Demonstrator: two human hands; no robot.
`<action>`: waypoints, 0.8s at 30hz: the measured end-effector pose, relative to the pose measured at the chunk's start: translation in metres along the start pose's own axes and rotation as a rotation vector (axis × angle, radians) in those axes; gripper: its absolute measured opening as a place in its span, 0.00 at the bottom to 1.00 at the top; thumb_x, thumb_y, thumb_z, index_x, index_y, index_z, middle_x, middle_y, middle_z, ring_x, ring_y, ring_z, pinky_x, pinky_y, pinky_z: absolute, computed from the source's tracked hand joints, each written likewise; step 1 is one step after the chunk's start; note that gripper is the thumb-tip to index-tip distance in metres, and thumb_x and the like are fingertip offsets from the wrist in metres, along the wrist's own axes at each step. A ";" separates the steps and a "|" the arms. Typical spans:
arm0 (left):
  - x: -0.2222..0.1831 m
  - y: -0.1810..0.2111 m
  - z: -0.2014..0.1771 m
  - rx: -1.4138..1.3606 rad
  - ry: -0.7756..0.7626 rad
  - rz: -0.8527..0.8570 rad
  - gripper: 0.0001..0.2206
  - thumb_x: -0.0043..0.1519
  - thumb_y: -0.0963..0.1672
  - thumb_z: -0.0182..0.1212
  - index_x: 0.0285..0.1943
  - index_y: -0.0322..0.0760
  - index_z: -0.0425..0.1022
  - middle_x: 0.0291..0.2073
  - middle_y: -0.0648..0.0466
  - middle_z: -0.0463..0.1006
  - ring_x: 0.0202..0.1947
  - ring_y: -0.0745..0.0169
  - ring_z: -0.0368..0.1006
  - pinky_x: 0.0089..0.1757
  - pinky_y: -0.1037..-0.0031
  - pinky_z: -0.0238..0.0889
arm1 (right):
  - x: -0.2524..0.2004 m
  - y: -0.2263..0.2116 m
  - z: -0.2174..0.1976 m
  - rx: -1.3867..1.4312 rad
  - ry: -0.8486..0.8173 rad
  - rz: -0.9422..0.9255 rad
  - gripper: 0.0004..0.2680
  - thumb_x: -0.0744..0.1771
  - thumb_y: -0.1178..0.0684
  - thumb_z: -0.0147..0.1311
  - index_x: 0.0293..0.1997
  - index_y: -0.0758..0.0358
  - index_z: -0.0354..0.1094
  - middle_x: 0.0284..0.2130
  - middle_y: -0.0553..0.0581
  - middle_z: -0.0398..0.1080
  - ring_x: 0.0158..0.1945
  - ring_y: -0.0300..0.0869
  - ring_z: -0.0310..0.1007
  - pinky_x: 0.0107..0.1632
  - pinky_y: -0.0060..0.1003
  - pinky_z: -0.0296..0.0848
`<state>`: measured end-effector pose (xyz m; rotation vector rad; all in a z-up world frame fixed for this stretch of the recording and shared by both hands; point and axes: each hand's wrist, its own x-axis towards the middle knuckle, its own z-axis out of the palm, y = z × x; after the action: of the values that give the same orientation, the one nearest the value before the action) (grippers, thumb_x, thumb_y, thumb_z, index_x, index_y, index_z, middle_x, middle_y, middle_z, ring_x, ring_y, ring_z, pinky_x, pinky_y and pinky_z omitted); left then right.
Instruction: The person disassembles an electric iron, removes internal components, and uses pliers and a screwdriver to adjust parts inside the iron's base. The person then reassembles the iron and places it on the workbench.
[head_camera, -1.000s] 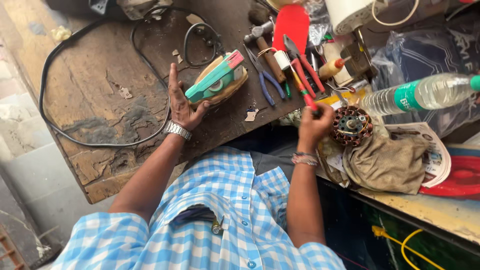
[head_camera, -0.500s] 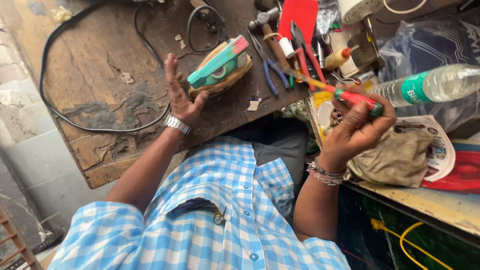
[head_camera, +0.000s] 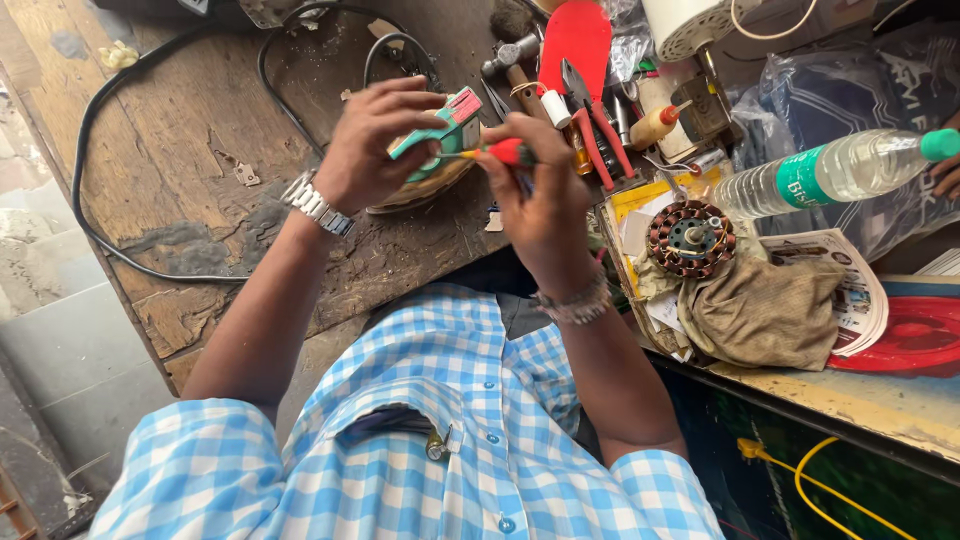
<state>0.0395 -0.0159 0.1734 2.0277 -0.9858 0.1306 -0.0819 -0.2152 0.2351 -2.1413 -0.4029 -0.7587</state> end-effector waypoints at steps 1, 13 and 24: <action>0.000 -0.001 0.002 -0.011 0.010 0.180 0.11 0.58 0.39 0.71 0.49 0.40 0.83 0.62 0.47 0.76 0.66 0.42 0.66 0.60 0.55 0.59 | 0.001 0.003 0.004 0.002 -0.010 0.004 0.14 0.72 0.59 0.57 0.63 0.64 0.54 0.50 0.59 0.74 0.51 0.41 0.80 0.50 0.32 0.83; -0.017 -0.038 0.029 -0.244 -0.043 0.091 0.20 0.58 0.32 0.59 0.55 0.42 0.82 0.65 0.47 0.74 0.61 0.46 0.75 0.55 0.67 0.74 | 0.000 0.011 0.017 -0.005 -0.051 0.015 0.12 0.73 0.60 0.55 0.62 0.62 0.55 0.52 0.58 0.72 0.54 0.45 0.78 0.52 0.34 0.81; -0.015 -0.042 0.028 -0.306 -0.004 -0.003 0.18 0.61 0.33 0.60 0.59 0.39 0.79 0.62 0.45 0.77 0.63 0.46 0.73 0.59 0.64 0.70 | 0.010 0.011 0.019 0.006 -0.014 0.070 0.12 0.73 0.59 0.56 0.59 0.63 0.53 0.49 0.57 0.72 0.49 0.41 0.80 0.47 0.32 0.83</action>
<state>0.0510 -0.0144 0.1221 1.7502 -0.9431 -0.0252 -0.0614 -0.2071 0.2262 -2.1447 -0.3354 -0.7032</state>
